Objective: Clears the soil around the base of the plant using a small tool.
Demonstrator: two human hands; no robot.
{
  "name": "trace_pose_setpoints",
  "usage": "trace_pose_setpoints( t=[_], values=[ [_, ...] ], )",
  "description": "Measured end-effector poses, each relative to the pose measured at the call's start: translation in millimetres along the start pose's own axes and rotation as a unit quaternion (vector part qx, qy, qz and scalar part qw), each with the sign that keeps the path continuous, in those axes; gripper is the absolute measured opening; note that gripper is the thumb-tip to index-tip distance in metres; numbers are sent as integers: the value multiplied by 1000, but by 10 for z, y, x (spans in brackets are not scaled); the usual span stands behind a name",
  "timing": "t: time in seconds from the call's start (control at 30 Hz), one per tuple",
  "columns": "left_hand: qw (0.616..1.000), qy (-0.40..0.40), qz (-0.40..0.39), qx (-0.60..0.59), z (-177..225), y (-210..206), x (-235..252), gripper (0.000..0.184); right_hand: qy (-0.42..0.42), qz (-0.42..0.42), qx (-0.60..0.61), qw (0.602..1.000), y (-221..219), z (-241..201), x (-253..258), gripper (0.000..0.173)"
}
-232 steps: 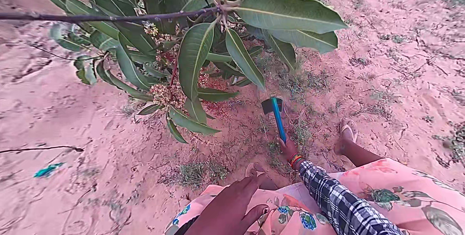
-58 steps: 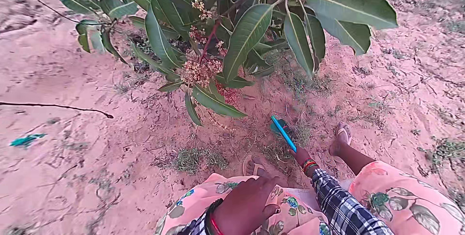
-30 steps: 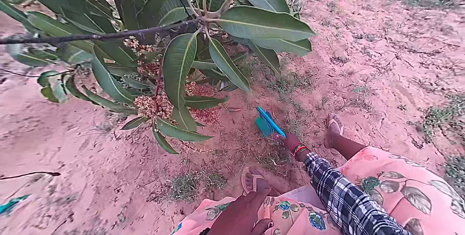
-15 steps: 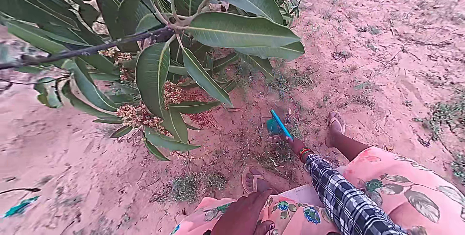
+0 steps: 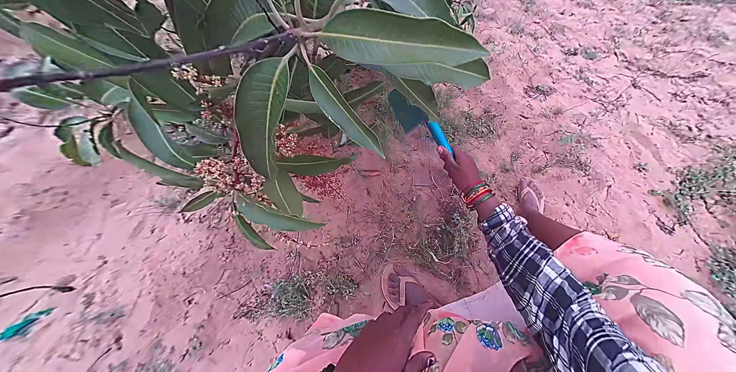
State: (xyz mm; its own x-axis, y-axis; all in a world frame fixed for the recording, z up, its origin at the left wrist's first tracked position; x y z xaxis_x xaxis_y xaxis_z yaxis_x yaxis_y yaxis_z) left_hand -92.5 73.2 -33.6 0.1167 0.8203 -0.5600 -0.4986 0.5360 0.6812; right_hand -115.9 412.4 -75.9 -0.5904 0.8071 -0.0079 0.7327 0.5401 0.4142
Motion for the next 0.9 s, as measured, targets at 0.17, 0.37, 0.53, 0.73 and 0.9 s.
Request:
trace_pose_setpoints(
  t=[0.17,0.37,0.53,0.73,0.9],
  values=[
    [999,26,-18,15,-50,-2,99,64,44,29,50,997,-207,391,74,47],
    [997,47,-52,24,-86,-1,96,66,-331,-143,-129,924,-504,2328,-1383,68],
    [1000,21,-21,8,-20,12,-35,65,-278,-161,-119,939,-490,1513,-1001,67],
    [1000,7,21,1,-15,78,-63,63,-79,-30,-42,996,-115,207,-295,59],
    [1000,-1,14,11,31,55,-10,64,16,20,83,996,-258,294,-119,53]
  ],
)
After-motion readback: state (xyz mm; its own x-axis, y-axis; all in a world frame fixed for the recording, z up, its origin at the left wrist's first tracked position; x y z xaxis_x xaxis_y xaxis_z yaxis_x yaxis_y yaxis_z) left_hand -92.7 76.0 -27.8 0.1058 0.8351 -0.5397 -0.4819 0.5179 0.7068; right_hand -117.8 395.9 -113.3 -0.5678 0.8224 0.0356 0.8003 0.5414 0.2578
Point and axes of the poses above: each hand's wrist, its own x-axis towards the middle knuckle, its own y-axis out of the back of the hand, z = x × y, the point moved 10 cm from there along x, towards the middle knuckle, and after that the axes turned 12 degrees about x, right-handed, at the moved point
